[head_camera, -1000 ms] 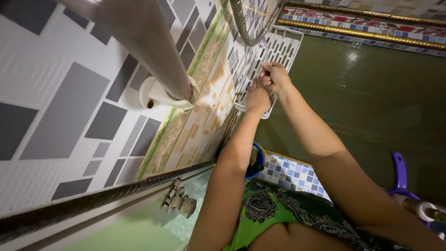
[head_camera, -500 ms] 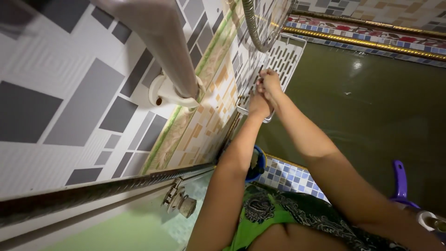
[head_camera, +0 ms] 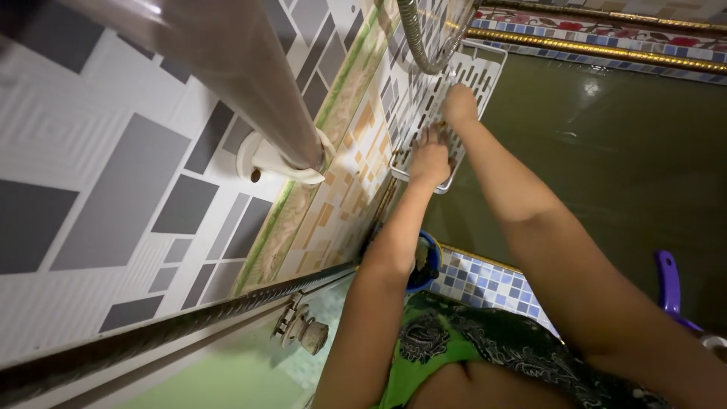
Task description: The person cleans a plastic rack by rinsing pieces in a basin and then snapping the components together by hand.
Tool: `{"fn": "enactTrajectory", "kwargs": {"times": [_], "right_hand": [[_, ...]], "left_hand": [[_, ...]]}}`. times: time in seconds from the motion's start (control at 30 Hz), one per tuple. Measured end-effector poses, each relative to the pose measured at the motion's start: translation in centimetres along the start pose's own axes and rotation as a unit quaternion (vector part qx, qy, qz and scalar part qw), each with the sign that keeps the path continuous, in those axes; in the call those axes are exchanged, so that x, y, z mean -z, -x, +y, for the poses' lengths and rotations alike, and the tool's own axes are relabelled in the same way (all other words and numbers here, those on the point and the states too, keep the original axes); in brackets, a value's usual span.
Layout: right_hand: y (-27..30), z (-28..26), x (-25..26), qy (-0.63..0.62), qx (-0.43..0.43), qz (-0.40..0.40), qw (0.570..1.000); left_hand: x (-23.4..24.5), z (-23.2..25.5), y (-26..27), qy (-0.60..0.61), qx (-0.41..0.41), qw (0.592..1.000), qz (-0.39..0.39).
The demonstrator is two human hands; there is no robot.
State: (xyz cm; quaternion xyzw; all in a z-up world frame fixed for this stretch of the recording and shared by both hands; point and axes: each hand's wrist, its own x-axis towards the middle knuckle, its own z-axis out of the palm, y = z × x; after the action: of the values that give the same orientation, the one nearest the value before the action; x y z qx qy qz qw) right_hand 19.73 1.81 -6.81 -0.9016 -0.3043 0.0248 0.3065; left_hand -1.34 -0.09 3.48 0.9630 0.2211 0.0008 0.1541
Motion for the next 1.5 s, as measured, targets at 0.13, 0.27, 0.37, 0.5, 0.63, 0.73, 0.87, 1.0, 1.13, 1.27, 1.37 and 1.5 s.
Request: {"fn": "enactTrajectory", "kwargs": {"times": [0.13, 0.27, 0.37, 0.5, 0.63, 0.73, 0.87, 1.0, 1.13, 1.27, 1.37, 1.5], "right_hand": [[1.0, 0.5, 0.7, 0.022, 0.037, -0.001, 0.999], [-0.8, 1.2, 2.3, 0.083, 0.069, -0.044, 0.993], [-1.0, 1.4, 2.6, -0.051, -0.014, 0.03, 0.998], [0.0, 1.8, 3.1, 0.06, 0.032, -0.05, 0.996], [2.5, -0.2, 5.1, -0.006, 0.052, -0.005, 0.999], [4.1, -1.9, 6.7, -0.028, 0.025, -0.041, 0.998], [4.2, -2.8, 7.4, -0.018, 0.001, -0.043, 0.999], [4.1, -1.9, 6.9, -0.021, -0.024, -0.035, 0.999], [2.4, 0.2, 4.5, 0.006, 0.037, 0.042, 0.998], [0.7, -0.2, 3.1, -0.223, -0.049, 0.017, 0.973], [0.8, -1.0, 3.1, -0.408, -0.191, -0.071, 0.89], [1.7, -0.4, 0.8, -0.206, -0.034, 0.041, 0.977]], "left_hand": [[0.1, -0.1, 0.0, 0.032, 0.001, 0.999, 0.028], [0.4, 0.0, 2.2, 0.165, 0.041, 0.981, 0.098], [0.3, 2.2, 5.7, 0.261, 0.082, 0.896, 0.35], [-1.4, 5.0, 8.2, 0.322, 0.198, 0.808, 0.452], [-4.2, 4.7, 6.1, 0.437, 0.408, 0.679, 0.427], [-6.1, 2.9, 4.5, 0.503, 0.447, 0.598, 0.436], [-7.6, 1.1, 4.0, 0.552, 0.474, 0.563, 0.393], [-7.4, 0.5, 4.5, 0.781, 0.314, 0.453, 0.293], [-7.3, 0.0, 4.5, 0.82, 0.312, 0.426, 0.221], [-9.0, -0.4, 3.5, 0.826, 0.324, 0.398, 0.233], [-10.0, -0.6, 3.4, 0.801, 0.333, 0.43, 0.251], [-11.0, -0.4, 3.4, 0.812, 0.313, 0.412, 0.27]]}}
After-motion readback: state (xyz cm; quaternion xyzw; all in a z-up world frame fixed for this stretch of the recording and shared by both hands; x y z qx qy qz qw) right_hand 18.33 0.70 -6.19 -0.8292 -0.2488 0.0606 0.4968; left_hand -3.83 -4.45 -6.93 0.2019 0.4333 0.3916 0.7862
